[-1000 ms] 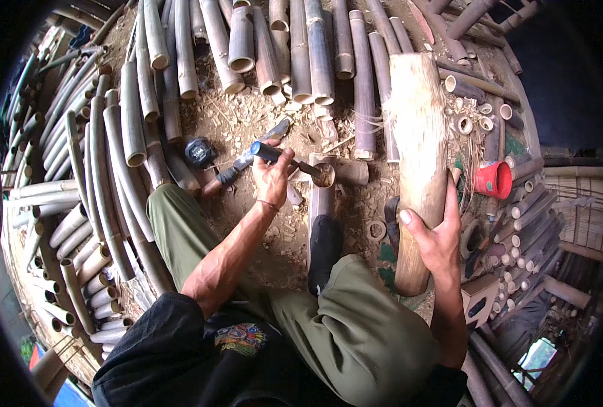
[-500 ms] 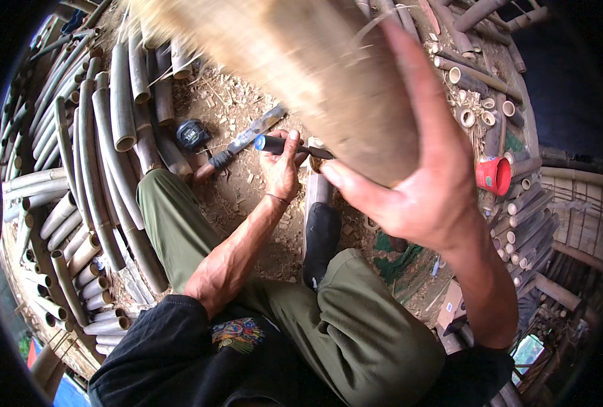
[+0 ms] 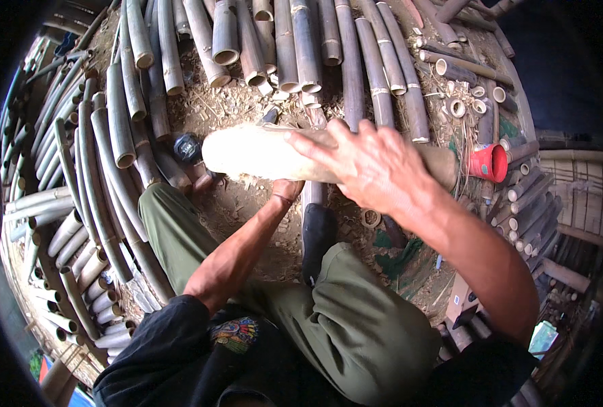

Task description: The person sits on the ground surrounded by bamboo pieces and uses a knife to carve and smooth the ends of bamboo segments. They repeatedly pick up a piece, shave the rim, and place it back down among the others.

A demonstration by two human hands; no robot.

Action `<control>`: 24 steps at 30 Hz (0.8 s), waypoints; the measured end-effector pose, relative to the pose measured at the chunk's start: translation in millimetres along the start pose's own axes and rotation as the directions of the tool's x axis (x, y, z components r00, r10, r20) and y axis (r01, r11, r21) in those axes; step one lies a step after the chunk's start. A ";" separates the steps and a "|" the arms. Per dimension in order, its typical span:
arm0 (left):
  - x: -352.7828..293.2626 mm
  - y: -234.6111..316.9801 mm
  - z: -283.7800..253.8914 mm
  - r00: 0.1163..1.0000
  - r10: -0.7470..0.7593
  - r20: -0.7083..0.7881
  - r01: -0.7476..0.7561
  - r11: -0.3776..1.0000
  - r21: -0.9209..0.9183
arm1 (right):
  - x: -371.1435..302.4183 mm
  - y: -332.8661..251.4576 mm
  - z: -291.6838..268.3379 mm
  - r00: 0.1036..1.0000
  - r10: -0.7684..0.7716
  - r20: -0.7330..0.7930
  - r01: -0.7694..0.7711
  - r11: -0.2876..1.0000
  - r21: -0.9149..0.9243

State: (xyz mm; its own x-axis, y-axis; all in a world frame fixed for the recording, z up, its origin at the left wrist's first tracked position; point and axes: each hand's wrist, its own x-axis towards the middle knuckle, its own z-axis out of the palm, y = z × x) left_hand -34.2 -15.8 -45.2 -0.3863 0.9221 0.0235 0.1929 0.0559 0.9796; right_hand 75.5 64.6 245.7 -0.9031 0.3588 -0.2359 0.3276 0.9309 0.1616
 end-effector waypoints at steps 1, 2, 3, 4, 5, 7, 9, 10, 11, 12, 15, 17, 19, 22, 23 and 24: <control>1.7 -2.7 -0.4 1.000 0.023 0.000 -0.023 0.999 0.023 | -1.9 1.6 -1.3 0.996 0.015 -0.091 -0.010 0.998 0.056; 9.6 -5.7 0.7 0.998 0.037 -0.054 -0.045 0.986 -0.158 | -3.5 1.5 -3.1 0.983 0.032 -0.182 -0.011 0.994 0.113; 22.7 -10.7 -3.8 0.990 0.138 0.027 -0.140 0.983 0.119 | -4.1 0.6 -5.6 0.961 0.052 -0.271 -0.005 0.985 0.170; 23.0 4.3 -10.9 0.968 0.213 0.130 -0.248 0.887 0.390 | -2.3 -5.9 -18.1 0.886 0.101 -0.452 0.043 0.954 0.297; 15.5 23.1 -20.6 0.934 0.270 0.233 -0.357 0.728 0.585 | -9.0 -14.3 -18.5 0.855 0.181 -0.486 0.073 0.886 0.459; 21.6 8.9 3.1 0.997 0.041 0.068 -0.025 0.975 -0.219 | -20.0 -9.6 8.6 0.922 0.220 -0.319 -0.046 0.879 0.474; 36.8 18.7 -6.0 0.987 0.139 0.079 -0.134 0.989 -0.061 | -22.0 -6.2 15.2 0.959 0.257 0.121 -0.277 0.939 0.202; 43.3 20.8 -13.6 0.959 0.260 0.115 -0.280 0.935 0.218 | -18.6 -2.0 0.0 0.939 0.291 0.183 -0.337 0.882 0.329; 42.7 38.5 -13.9 0.914 0.369 0.170 -0.406 0.809 0.424 | -26.2 -0.1 3.9 0.940 0.335 0.069 -0.327 0.820 0.470; 40.1 54.7 -19.3 0.974 0.088 0.208 -0.133 0.968 0.211 | -37.3 0.1 10.7 0.920 0.391 -0.041 -0.290 0.746 0.600; 3.1 69.5 -43.1 0.995 -0.097 -0.001 0.089 0.918 -0.387 | -55.1 -15.0 8.7 0.801 0.532 -0.273 -0.142 0.613 0.777; -15.4 71.0 -55.3 0.963 -0.234 -0.135 0.113 0.801 -0.588 | -68.4 -13.7 4.6 0.737 0.599 -0.312 -0.132 0.581 0.803; -27.3 72.0 -64.3 0.977 -0.209 -0.049 0.124 0.736 -0.666 | -72.0 -8.1 13.6 0.727 0.621 -0.293 -0.061 0.483 0.873; -22.9 69.5 -62.7 0.983 -0.183 0.018 0.153 0.764 -0.627 | -71.3 -9.0 19.2 0.722 0.634 -0.277 -0.017 0.416 0.909; -20.7 70.8 -60.7 0.985 -0.169 0.034 0.154 0.772 -0.617 | -71.7 -9.6 20.7 0.721 0.632 -0.286 -0.022 0.433 0.901; -19.8 72.2 -59.1 0.986 -0.165 0.037 0.150 0.756 -0.637 | -72.3 -10.2 21.1 0.719 0.629 -0.296 -0.027 0.451 0.892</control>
State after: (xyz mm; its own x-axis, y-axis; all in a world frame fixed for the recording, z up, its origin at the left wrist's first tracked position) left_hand -65.9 -52.7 36.9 -0.3790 0.9138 -0.1457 -0.4868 -0.0630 0.8712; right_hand 143.4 30.7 240.9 -0.5255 0.8230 0.2158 0.4200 0.4715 -0.7755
